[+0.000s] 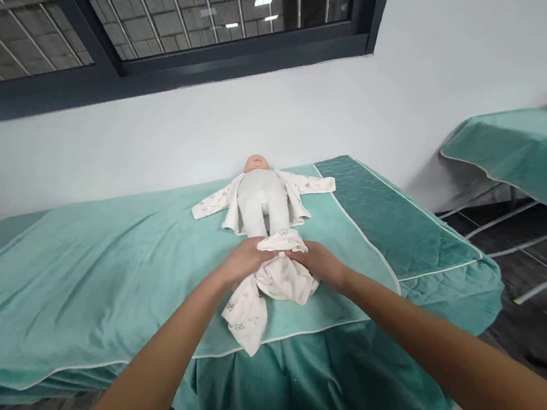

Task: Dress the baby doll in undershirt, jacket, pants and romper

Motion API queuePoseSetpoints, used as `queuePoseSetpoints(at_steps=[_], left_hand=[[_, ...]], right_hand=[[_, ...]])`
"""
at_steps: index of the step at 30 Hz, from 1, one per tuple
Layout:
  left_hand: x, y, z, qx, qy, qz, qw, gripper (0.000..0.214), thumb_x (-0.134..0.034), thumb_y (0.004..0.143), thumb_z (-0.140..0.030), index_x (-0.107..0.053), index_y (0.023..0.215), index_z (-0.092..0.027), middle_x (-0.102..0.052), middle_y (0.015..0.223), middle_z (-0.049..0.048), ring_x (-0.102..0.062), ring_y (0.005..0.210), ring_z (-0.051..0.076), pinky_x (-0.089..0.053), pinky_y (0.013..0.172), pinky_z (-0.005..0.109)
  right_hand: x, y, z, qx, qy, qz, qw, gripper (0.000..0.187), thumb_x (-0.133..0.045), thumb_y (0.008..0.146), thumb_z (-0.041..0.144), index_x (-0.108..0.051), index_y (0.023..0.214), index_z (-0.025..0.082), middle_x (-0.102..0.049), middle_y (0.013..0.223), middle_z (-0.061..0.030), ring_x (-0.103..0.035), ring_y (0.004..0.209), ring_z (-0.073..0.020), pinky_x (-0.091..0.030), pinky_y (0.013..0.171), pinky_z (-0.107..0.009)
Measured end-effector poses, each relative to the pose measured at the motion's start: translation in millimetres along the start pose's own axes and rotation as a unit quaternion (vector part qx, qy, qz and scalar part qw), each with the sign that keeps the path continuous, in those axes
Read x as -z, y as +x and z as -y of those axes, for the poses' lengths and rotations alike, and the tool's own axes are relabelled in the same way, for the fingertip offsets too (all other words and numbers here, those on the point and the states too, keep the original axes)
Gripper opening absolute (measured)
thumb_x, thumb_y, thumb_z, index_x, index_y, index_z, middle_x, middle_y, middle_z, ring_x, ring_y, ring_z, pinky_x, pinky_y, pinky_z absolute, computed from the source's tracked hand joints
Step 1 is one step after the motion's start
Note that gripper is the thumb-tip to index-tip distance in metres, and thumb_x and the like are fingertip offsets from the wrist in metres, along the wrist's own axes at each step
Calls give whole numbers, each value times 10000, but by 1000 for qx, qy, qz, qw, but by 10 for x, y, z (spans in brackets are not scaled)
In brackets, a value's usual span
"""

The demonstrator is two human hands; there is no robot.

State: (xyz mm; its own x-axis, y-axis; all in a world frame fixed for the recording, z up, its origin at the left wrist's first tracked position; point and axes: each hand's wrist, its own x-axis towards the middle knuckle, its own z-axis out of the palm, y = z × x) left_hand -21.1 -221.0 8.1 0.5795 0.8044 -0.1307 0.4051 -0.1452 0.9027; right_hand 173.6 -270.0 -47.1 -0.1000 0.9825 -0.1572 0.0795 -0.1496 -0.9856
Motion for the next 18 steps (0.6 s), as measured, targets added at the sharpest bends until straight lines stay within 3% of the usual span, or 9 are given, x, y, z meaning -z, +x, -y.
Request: queuePoseSetpoints(at_steps=[3,5,8,11,14,18], left_hand=[[-115,64,-47,-15,202,-10,979,262,-559,865,-365,-726,905,-167,-763,995,93,-687,924,256,-503,775,313],[-163,98,-80,1,252,-13,968,258,-550,865,-357,-719,914,-168,-758,983,113,-686,887,251,-493,749,305],[-175,113,-119,8,258,-11,966,262,-554,865,-365,-716,930,-169,-749,1024,129,-682,917,263,-485,765,313],[-148,89,-137,-16,199,14,980,300,-513,899,-394,-719,963,-185,-747,1073,94,-676,964,264,-478,802,323],[-118,61,-123,-24,48,48,997,294,-576,874,-390,-717,1049,-201,-736,1139,54,-657,1053,262,-477,870,328],[-28,84,-91,23,-214,110,970,412,-750,774,-352,-689,1149,-191,-716,1168,78,-644,1115,247,-485,925,334]], right_hand=[[-44,23,-169,28,-130,-79,988,472,-617,839,536,-711,1120,170,-744,1141,-109,-667,1067,-336,-496,922,-441],[-70,57,-220,38,-152,-104,982,444,-570,864,521,-708,1110,179,-742,1145,-106,-667,1070,-333,-500,917,-442],[-101,61,-239,33,-101,-108,988,429,-556,873,519,-703,1101,187,-747,1125,-89,-678,1050,-309,-520,881,-406],[-120,1,-245,36,-47,-127,990,444,-570,867,538,-700,1080,171,-752,1088,-86,-677,1030,-299,-522,859,-382],[-125,-26,-285,76,16,-153,985,462,-581,857,557,-687,1070,161,-743,1107,-106,-673,1029,-298,-528,852,-388],[-106,134,-344,150,104,-188,965,333,-624,832,480,-677,1029,217,-725,1143,-95,-676,1018,-272,-531,887,-412]])
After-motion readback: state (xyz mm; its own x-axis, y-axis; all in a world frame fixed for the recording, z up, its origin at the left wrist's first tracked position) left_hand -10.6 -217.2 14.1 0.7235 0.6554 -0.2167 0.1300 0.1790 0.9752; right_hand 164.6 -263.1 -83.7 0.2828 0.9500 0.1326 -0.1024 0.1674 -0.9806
